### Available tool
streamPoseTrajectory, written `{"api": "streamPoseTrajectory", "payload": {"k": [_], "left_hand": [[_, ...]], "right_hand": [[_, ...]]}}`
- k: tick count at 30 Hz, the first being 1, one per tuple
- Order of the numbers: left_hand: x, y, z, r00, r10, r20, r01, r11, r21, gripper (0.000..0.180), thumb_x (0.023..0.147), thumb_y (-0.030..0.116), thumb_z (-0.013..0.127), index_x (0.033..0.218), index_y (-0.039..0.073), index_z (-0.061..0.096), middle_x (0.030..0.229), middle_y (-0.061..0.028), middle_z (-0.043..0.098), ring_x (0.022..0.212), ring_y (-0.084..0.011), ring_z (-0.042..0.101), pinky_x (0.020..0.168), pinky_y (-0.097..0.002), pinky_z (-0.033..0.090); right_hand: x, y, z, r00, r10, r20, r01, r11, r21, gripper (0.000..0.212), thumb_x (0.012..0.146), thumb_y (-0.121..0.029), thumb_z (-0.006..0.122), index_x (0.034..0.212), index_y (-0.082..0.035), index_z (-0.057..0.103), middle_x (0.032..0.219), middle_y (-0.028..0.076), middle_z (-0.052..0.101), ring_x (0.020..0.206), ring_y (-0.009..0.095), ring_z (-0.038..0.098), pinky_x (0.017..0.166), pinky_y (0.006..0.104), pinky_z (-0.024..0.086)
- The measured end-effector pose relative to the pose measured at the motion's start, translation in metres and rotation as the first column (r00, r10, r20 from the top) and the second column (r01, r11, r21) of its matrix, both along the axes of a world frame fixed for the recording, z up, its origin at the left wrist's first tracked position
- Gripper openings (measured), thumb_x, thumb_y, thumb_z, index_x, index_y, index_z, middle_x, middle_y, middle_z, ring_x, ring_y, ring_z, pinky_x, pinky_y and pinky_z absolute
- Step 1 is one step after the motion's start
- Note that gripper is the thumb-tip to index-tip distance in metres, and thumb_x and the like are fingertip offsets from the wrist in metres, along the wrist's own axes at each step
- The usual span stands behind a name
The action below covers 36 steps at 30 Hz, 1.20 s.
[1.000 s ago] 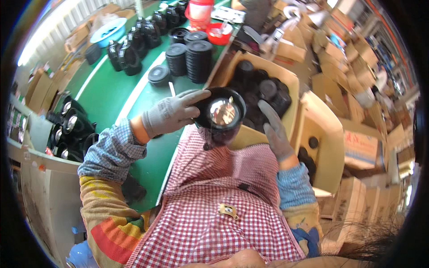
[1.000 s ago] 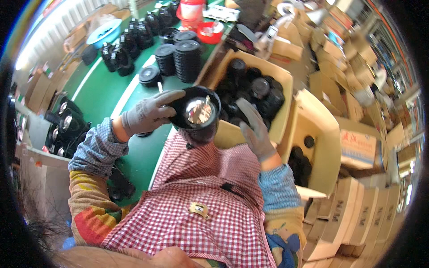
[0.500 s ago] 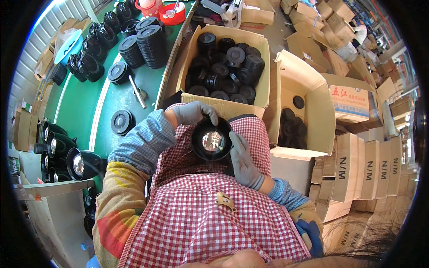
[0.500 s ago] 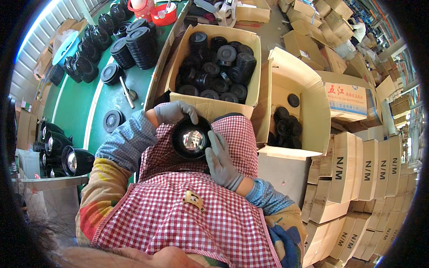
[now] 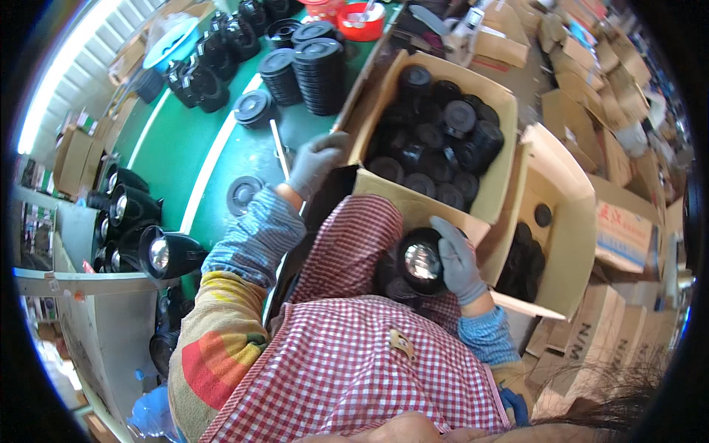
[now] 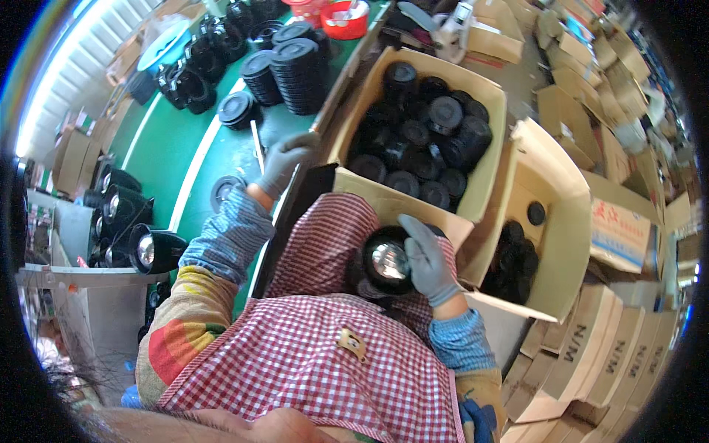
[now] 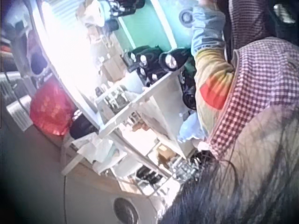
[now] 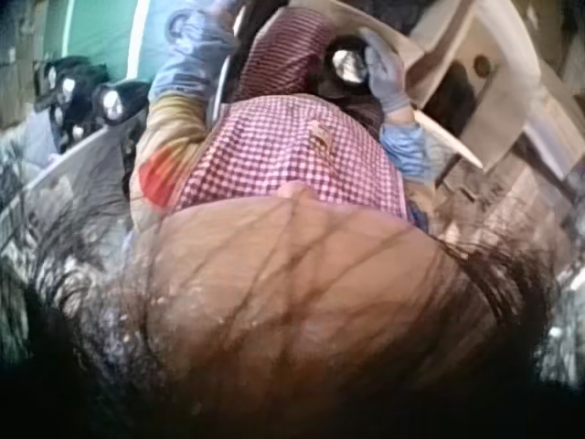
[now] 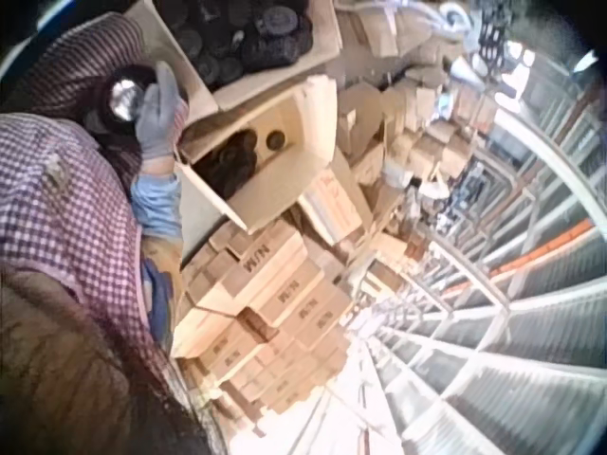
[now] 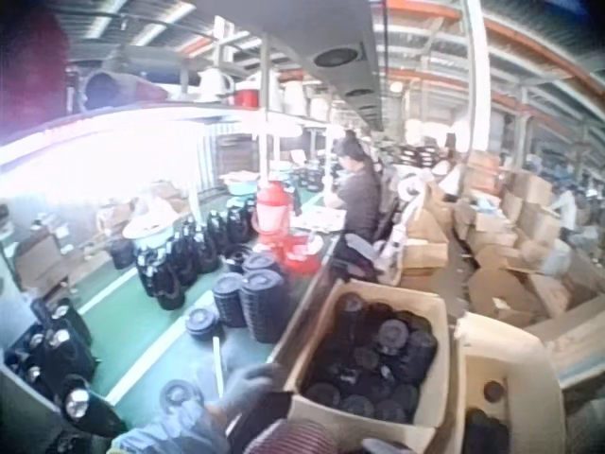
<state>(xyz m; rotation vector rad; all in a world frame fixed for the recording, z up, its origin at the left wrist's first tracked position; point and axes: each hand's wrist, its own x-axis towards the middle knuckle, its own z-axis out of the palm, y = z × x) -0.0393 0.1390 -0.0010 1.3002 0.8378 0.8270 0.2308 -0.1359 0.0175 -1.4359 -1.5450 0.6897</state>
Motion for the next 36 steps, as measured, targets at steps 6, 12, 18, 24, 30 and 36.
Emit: {"api": "streamPoseTrajectory", "payload": {"k": [6,12,18,24,30,36], "left_hand": [[-0.158,0.155,-0.034,0.327,0.688,-0.648,-0.01,0.688,0.726,0.065,0.083,0.027,0.077,0.142,0.011,0.055,0.14,-0.015,0.059,0.13,-0.0333,0.055,0.109,-0.0431,0.043],[-0.187,0.191,-0.053,0.081,0.582,-0.809,0.401,0.724,0.561,0.081,0.078,0.028,0.079,0.151,0.017,0.046,0.154,-0.0126,0.046,0.145,-0.0335,0.037,0.12,-0.0465,0.028],[-0.25,0.204,-0.057,0.469,0.741,-0.482,0.326,0.361,0.873,0.035,0.087,0.002,0.066,0.121,0.009,0.068,0.128,-0.0161,0.066,0.118,-0.0352,0.062,0.101,-0.0436,0.049],[-0.134,0.055,0.077,0.958,0.031,-0.285,0.073,0.935,0.347,0.042,0.097,0.003,0.061,0.138,0.0,0.056,0.126,-0.0097,0.064,0.114,-0.0234,0.063,0.102,-0.0384,0.049],[0.037,-0.055,0.1,0.678,-0.729,-0.092,0.692,0.59,0.416,0.049,0.102,0.022,0.058,0.144,-0.001,0.05,0.133,-0.017,0.059,0.126,-0.0299,0.055,0.109,-0.0413,0.041],[0.076,-0.099,0.048,0.668,-0.707,0.233,0.687,0.706,0.174,0.06,0.11,0.044,0.033,0.143,-0.004,0.05,0.139,-0.0173,0.056,0.133,-0.028,0.051,0.116,-0.0414,0.034]], "right_hand": [[0.02,0.03,-0.025,0.986,-0.014,-0.169,-0.032,0.963,-0.269,0.039,0.107,-0.016,0.049,0.142,0.001,0.055,0.142,0.015,0.06,0.131,0.026,0.056,0.113,0.036,0.04],[0.012,0.034,-0.019,0.915,-0.094,-0.392,-0.026,0.957,-0.289,0.045,0.107,-0.023,0.048,0.144,0.004,0.052,0.142,0.018,0.059,0.131,0.026,0.056,0.112,0.0374,0.04],[0.018,0.04,0.008,0.974,-0.162,-0.156,0.128,0.97,-0.208,0.042,0.104,-0.012,0.052,0.143,0.002,0.053,0.146,0.017,0.055,0.138,0.026,0.049,0.117,0.0364,0.035],[0.029,0.081,0.064,0.984,-0.178,0.005,0.174,0.968,0.179,0.05,0.105,-0.027,0.052,0.146,0.003,0.05,0.147,0.018,0.053,0.14,0.031,0.048,0.118,0.0398,0.033],[0.027,0.08,0.062,0.798,0.254,-0.547,-0.32,0.947,-0.027,0.071,0.105,-0.055,0.04,0.135,0.008,0.055,0.138,0.021,0.06,0.129,0.031,0.058,0.111,0.042,0.043],[0.016,0.033,0.037,0.78,0.124,-0.613,-0.119,0.992,0.049,0.029,0.097,-0.021,0.061,0.103,0.004,0.074,0.12,0.019,0.07,0.12,0.031,0.063,0.108,0.0442,0.044]]}}
